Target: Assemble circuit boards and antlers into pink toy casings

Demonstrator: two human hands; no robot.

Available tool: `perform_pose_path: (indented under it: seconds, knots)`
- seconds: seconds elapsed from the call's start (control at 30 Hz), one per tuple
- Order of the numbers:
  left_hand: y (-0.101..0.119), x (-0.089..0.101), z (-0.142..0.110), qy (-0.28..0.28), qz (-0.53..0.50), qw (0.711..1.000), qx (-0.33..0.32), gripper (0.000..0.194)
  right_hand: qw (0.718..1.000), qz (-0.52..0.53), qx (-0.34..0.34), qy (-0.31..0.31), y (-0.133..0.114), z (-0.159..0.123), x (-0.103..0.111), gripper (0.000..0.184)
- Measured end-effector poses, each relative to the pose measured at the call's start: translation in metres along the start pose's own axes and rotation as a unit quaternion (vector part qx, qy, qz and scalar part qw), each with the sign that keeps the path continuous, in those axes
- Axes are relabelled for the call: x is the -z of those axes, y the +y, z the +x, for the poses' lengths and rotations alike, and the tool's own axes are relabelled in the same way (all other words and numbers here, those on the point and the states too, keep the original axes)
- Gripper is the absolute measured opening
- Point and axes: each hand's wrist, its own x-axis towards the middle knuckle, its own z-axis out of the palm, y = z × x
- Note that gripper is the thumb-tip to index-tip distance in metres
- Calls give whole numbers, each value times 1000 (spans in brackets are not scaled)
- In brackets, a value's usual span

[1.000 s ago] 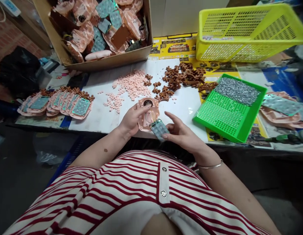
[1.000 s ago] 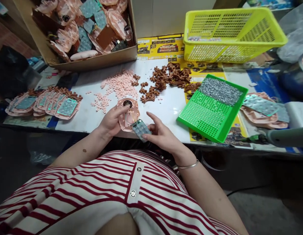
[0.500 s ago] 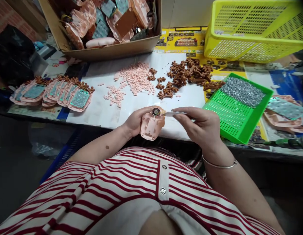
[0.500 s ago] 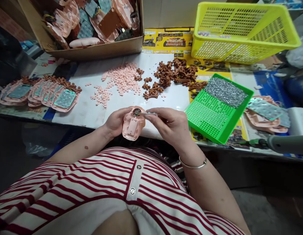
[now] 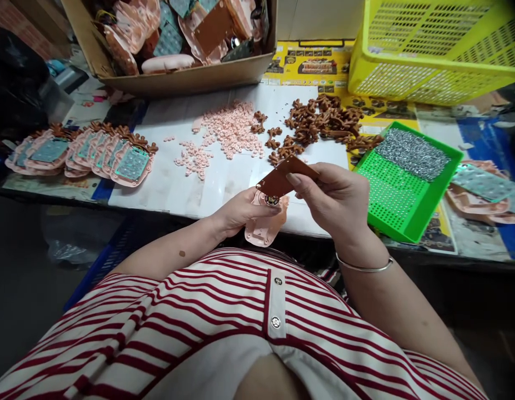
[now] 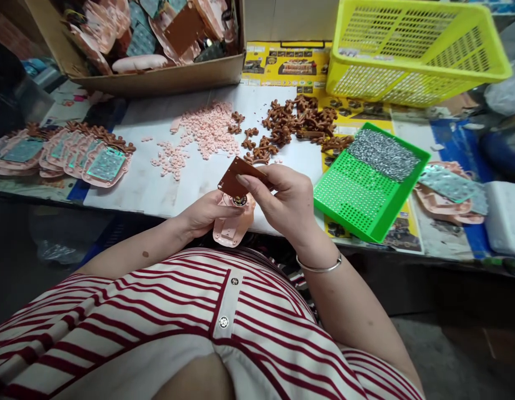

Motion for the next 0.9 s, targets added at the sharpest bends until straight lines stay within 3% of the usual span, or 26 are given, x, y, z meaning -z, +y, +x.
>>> perform_pose_path:
  seconds: [0.13, 0.27, 0.33, 0.43, 0.5, 0.63, 0.73, 0.9]
  knots:
    - [-1, -6, 1, 39, -2, 999, -4, 50, 997, 28, -70, 12, 1, 1, -4, 38]
    - [-4, -11, 4, 46, -14, 998, -35, 47, 989, 95, -111, -22, 6, 1, -7, 41]
    - [-6, -11, 5, 54, -8, 997, -60, 46, 994, 86, -56, -42, 9, 1, -6, 31]
    - [-6, -8, 6, 29, 32, 996, -73, 42, 992, 48, 93, -75, 9, 3, -1, 9]
    - [-6, -4, 6, -10, 47, 997, -64, 40, 979, 29, 165, -114, 7, 5, 5, 10]
    - [-4, 1, 7, -38, 40, 997, -50, 40, 963, -11, 202, -179, 2, 10, 16, 16]
    - [-4, -1, 7, -22, 34, 998, -48, 43, 975, -20, 160, -155, 3, 9, 15, 12]
    - [-10, -9, 11, 60, -16, 997, -56, 52, 991, 86, -36, -95, 10, 1, -5, 13]
